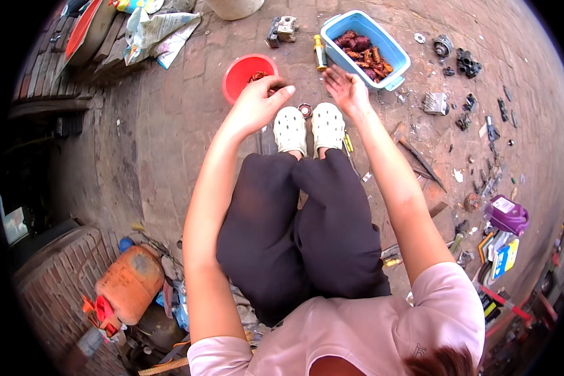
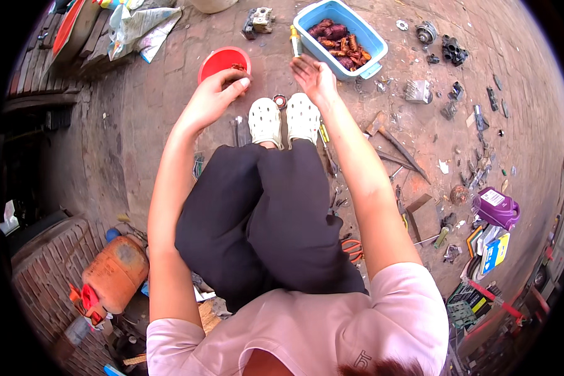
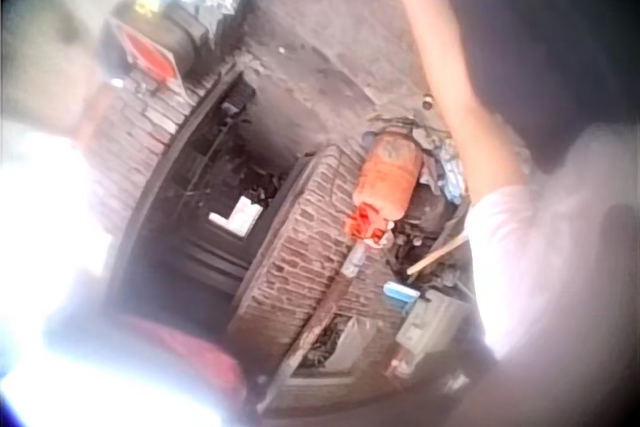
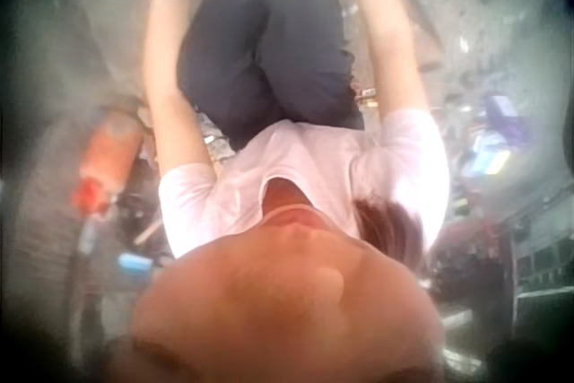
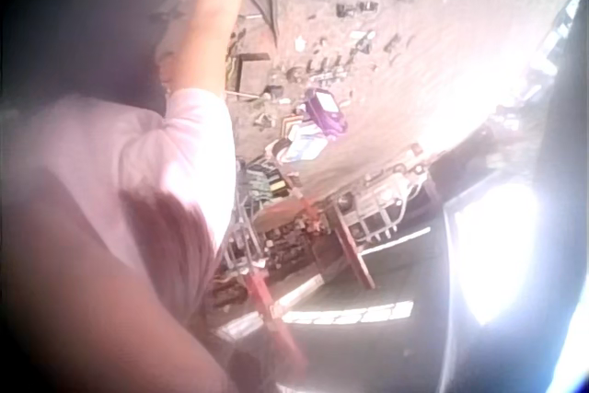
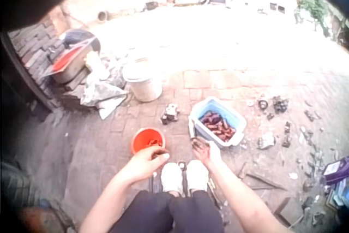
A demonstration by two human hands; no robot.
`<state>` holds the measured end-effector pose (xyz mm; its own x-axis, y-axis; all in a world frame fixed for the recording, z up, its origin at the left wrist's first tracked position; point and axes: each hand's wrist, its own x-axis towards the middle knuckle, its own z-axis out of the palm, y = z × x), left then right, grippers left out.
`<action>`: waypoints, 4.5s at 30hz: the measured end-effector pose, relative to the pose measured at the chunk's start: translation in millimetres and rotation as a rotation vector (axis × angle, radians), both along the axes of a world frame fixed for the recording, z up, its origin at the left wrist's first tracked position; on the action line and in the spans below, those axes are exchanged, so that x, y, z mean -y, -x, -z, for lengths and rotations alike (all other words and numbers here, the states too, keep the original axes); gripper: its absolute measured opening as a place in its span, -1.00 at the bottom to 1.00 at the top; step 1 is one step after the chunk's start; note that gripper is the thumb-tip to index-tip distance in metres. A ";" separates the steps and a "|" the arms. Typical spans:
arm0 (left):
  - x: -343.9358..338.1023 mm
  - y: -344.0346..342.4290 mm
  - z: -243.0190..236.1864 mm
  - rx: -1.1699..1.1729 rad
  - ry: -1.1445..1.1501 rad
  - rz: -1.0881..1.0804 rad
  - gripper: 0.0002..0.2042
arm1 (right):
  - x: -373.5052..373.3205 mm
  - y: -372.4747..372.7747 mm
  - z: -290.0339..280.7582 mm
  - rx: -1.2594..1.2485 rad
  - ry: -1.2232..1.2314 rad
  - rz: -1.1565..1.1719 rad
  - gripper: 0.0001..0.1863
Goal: The person sits on a low stool and uses a hammer and screwdriver to work on a small circular electrical component. They repeatedly strike the component with the hammer, then use the screwdriver to pry or adjust parts, and place the component into a red bowl.
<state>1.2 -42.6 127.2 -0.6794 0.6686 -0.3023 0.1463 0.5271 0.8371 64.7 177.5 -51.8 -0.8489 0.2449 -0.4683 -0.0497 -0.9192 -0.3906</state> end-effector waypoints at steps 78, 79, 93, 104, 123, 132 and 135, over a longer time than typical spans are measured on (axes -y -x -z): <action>-28.4 -105.4 -104.5 -0.187 -0.433 0.214 -0.81 | 44.3 -160.1 -272.5 -0.192 -1.791 0.028 -0.85; -25.7 -106.2 -105.3 -0.198 -0.418 0.220 -0.81 | 46.8 -162.3 -273.8 -0.185 -1.790 -0.061 -0.86; -17.6 -90.4 -92.7 -0.266 -0.233 0.275 -0.83 | 47.9 -161.9 -247.1 -0.211 -1.020 -0.566 -0.72; -12.3 -72.1 -45.4 0.193 -0.281 0.260 -0.78 | 69.1 -117.0 -243.7 -0.769 -0.001 -0.021 -0.79; -41.0 -65.5 -70.3 -0.126 -0.463 0.155 -0.79 | 15.1 -89.4 -297.4 -0.534 -0.725 0.031 -0.76; -40.1 -42.5 -27.7 -0.011 -0.318 0.253 -0.82 | 13.8 -98.0 -287.8 -0.358 -0.898 -0.228 -0.77; -44.2 -50.5 -25.1 -0.019 -0.267 0.265 -0.81 | 5.3 -100.2 -278.9 -0.307 -0.854 -0.181 -0.76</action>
